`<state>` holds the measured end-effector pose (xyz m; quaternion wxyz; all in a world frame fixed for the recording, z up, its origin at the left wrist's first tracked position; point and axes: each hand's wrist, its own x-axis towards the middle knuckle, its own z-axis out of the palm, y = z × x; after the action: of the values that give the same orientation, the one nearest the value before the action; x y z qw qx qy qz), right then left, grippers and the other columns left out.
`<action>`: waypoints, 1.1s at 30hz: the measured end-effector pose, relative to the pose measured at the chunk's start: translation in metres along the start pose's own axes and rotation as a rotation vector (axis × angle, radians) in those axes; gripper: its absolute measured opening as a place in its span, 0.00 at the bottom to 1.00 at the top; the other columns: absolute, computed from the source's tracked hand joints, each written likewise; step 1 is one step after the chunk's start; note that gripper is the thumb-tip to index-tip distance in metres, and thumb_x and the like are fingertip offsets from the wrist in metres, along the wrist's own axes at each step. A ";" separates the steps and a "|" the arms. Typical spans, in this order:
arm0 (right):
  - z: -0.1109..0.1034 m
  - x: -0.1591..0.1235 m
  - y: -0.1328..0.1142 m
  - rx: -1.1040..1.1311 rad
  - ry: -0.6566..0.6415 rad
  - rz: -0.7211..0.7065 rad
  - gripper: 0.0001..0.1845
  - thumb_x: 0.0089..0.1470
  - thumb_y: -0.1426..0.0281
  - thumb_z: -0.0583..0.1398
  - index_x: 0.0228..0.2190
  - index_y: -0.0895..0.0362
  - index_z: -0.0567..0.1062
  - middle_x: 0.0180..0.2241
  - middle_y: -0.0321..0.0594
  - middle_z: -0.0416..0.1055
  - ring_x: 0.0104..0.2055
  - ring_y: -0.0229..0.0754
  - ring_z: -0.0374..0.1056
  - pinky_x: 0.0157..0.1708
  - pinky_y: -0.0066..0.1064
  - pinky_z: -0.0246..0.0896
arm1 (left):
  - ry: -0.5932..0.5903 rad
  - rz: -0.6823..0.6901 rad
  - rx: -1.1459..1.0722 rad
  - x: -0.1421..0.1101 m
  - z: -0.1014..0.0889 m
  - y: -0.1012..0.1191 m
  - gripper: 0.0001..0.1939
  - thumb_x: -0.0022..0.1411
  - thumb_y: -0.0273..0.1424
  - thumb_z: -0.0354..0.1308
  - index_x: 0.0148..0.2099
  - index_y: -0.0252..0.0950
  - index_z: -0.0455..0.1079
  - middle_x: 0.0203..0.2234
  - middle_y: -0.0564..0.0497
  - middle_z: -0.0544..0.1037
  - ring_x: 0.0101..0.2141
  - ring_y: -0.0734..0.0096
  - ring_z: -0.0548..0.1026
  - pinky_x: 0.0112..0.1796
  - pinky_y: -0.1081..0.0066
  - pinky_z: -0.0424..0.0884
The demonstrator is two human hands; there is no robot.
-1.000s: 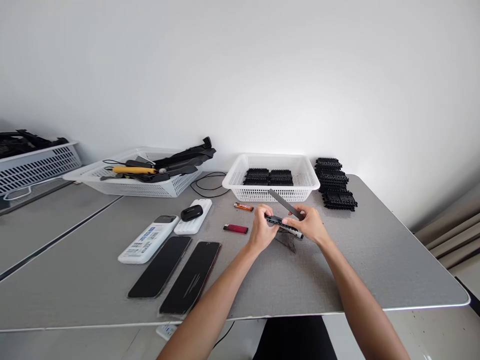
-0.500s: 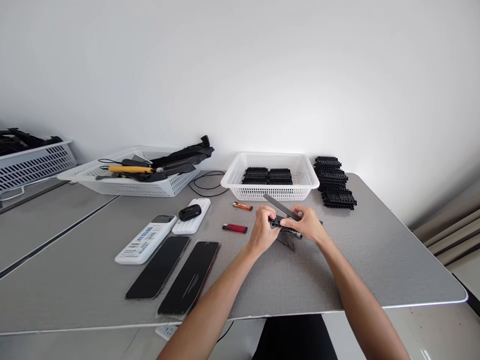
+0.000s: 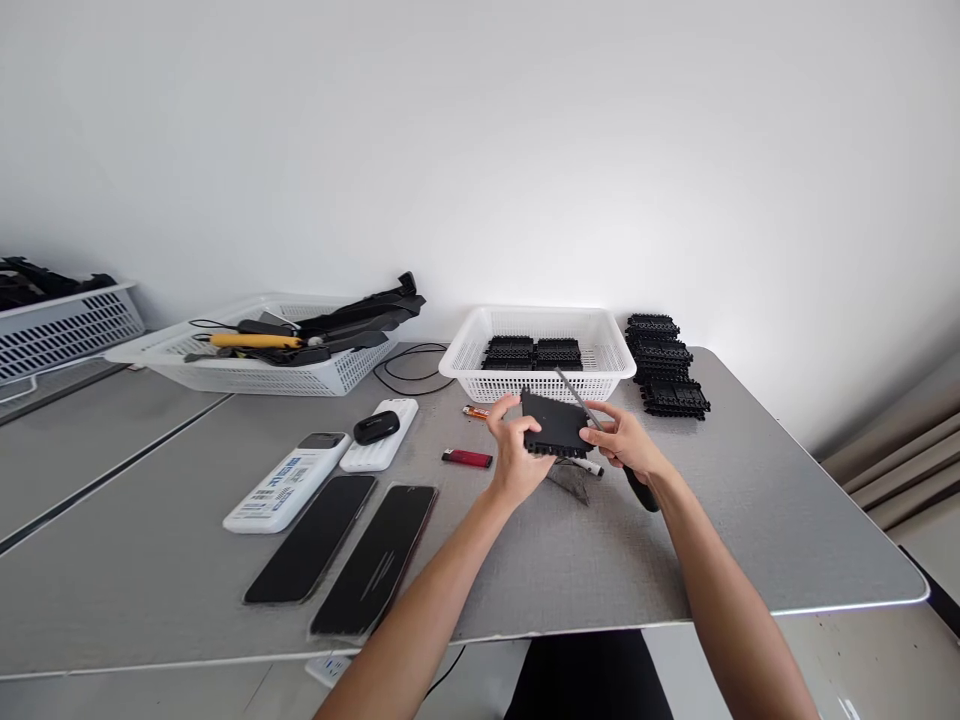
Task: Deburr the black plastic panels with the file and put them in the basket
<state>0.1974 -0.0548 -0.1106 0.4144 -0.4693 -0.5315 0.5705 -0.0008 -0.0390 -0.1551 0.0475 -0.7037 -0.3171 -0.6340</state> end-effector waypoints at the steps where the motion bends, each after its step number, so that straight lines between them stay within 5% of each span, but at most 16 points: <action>1: -0.001 0.002 0.001 0.031 0.047 -0.014 0.40 0.41 0.57 0.70 0.55 0.55 0.67 0.24 0.28 0.62 0.18 0.28 0.46 0.15 0.24 0.37 | -0.064 -0.078 -0.044 0.000 0.000 0.000 0.29 0.44 0.22 0.67 0.46 0.42 0.57 0.55 0.41 0.58 0.60 0.50 0.58 0.54 0.49 0.64; 5: -0.006 0.009 0.006 0.071 0.253 -0.119 0.36 0.38 0.56 0.71 0.47 0.58 0.71 0.28 0.31 0.65 0.17 0.25 0.45 0.15 0.23 0.35 | -0.281 -0.476 -0.465 0.005 0.002 -0.003 0.35 0.51 0.28 0.65 0.57 0.43 0.53 0.55 0.40 0.65 0.54 0.58 0.70 0.50 0.57 0.71; 8: -0.006 0.012 0.009 0.047 0.291 -0.155 0.34 0.36 0.55 0.70 0.43 0.59 0.71 0.29 0.33 0.67 0.18 0.26 0.48 0.15 0.23 0.37 | -0.223 -0.737 -0.699 0.010 0.004 -0.005 0.38 0.51 0.34 0.67 0.60 0.44 0.52 0.51 0.42 0.72 0.47 0.61 0.76 0.47 0.59 0.74; 12: -0.001 0.011 0.008 -0.040 0.252 -0.190 0.33 0.36 0.53 0.70 0.41 0.60 0.73 0.31 0.37 0.69 0.19 0.27 0.52 0.16 0.24 0.42 | -0.153 -0.940 -0.697 0.012 0.004 -0.007 0.36 0.46 0.39 0.71 0.56 0.38 0.63 0.41 0.44 0.78 0.41 0.60 0.79 0.42 0.60 0.76; 18: 0.000 0.005 0.000 -0.171 0.305 -0.250 0.31 0.54 0.43 0.54 0.32 0.59 0.75 0.25 0.38 0.68 0.17 0.31 0.52 0.16 0.28 0.45 | -0.049 -0.818 -0.477 0.013 0.000 -0.015 0.19 0.46 0.37 0.70 0.40 0.36 0.70 0.37 0.48 0.78 0.40 0.62 0.77 0.42 0.63 0.73; 21: -0.005 0.002 -0.002 -0.366 0.424 -0.346 0.34 0.58 0.42 0.49 0.18 0.57 0.65 0.17 0.36 0.61 0.19 0.34 0.52 0.20 0.29 0.46 | -0.072 -0.714 -0.400 0.014 -0.003 -0.019 0.15 0.49 0.34 0.68 0.37 0.37 0.68 0.34 0.50 0.77 0.39 0.64 0.76 0.42 0.64 0.71; 25: -0.012 -0.001 -0.002 -0.710 0.435 -0.403 0.35 0.59 0.42 0.46 0.14 0.55 0.55 0.15 0.33 0.51 0.20 0.34 0.46 0.22 0.31 0.39 | -0.136 -0.628 -0.344 0.015 -0.007 -0.022 0.12 0.51 0.33 0.66 0.35 0.38 0.67 0.32 0.51 0.76 0.36 0.64 0.75 0.41 0.64 0.69; 33: -0.007 -0.008 -0.006 -1.175 0.382 -0.420 0.36 0.58 0.42 0.48 0.13 0.56 0.64 0.13 0.37 0.58 0.19 0.36 0.49 0.25 0.33 0.37 | -0.233 -0.497 -0.337 0.017 -0.011 -0.021 0.06 0.55 0.30 0.62 0.34 0.38 0.66 0.30 0.51 0.75 0.35 0.65 0.74 0.39 0.66 0.69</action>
<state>0.2057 -0.0604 -0.1036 0.2786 -0.5972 -0.7522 -0.0016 -0.0208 -0.0212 -0.1444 -0.2628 -0.6706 -0.3730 -0.5849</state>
